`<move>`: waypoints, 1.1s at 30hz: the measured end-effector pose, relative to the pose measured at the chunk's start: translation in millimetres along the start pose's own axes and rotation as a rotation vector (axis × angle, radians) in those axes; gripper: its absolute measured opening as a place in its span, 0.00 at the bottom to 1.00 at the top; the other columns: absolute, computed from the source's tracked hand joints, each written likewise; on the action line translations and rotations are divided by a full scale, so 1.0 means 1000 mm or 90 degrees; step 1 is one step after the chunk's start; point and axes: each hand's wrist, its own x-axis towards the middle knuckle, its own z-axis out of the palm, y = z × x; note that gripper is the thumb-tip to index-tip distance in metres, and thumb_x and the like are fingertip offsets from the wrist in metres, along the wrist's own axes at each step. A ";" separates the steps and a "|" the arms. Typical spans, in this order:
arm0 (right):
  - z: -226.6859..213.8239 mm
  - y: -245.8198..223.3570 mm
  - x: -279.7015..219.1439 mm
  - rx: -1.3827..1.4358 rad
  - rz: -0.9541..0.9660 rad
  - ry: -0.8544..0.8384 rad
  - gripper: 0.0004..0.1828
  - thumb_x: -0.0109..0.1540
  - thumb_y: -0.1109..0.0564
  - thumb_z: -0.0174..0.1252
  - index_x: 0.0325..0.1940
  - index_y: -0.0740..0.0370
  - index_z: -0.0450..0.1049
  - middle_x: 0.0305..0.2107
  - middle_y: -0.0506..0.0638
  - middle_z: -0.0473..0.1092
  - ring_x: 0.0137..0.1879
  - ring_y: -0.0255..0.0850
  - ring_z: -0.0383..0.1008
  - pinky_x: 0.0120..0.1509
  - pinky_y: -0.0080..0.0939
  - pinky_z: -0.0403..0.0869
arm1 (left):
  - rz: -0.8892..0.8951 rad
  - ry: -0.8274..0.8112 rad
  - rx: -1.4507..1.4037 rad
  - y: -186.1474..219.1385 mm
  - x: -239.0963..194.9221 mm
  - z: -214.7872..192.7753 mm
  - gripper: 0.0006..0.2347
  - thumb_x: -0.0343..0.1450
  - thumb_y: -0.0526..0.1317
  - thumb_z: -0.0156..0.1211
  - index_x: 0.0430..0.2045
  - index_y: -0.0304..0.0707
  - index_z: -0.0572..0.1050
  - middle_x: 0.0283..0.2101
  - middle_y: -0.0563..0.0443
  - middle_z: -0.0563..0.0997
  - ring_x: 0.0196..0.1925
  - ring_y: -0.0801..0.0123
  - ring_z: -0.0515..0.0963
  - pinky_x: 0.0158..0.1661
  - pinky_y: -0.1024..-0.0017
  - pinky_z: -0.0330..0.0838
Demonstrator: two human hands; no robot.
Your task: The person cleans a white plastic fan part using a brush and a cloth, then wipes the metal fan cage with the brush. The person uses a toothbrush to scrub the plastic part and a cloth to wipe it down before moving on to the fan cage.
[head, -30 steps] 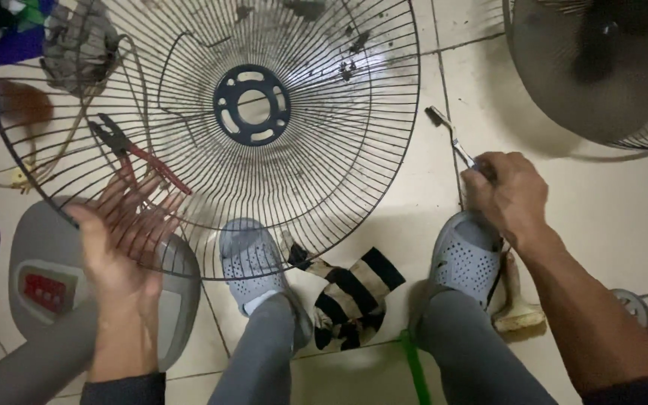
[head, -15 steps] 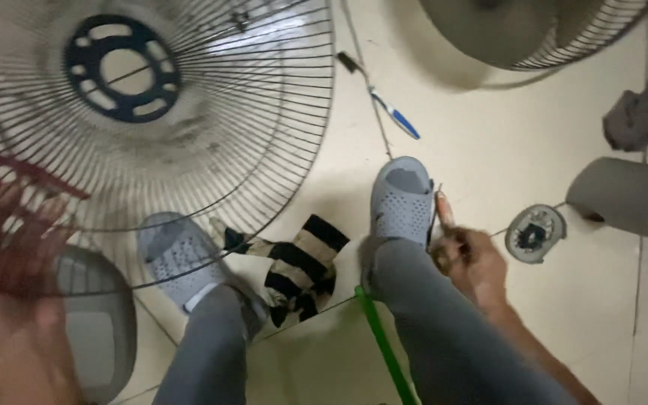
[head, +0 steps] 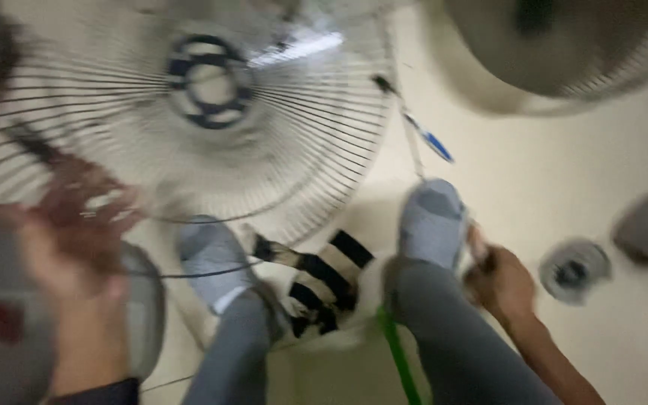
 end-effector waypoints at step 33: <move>-0.099 -0.324 -0.015 0.343 -1.030 0.067 0.06 0.60 0.62 0.66 0.39 0.66 0.78 0.35 0.57 0.77 0.42 0.49 0.78 0.49 0.46 0.75 | 0.041 0.246 0.209 -0.028 0.023 0.092 0.34 0.66 0.68 0.49 0.53 0.37 0.73 0.52 0.37 0.82 0.46 0.44 0.85 0.39 0.61 0.84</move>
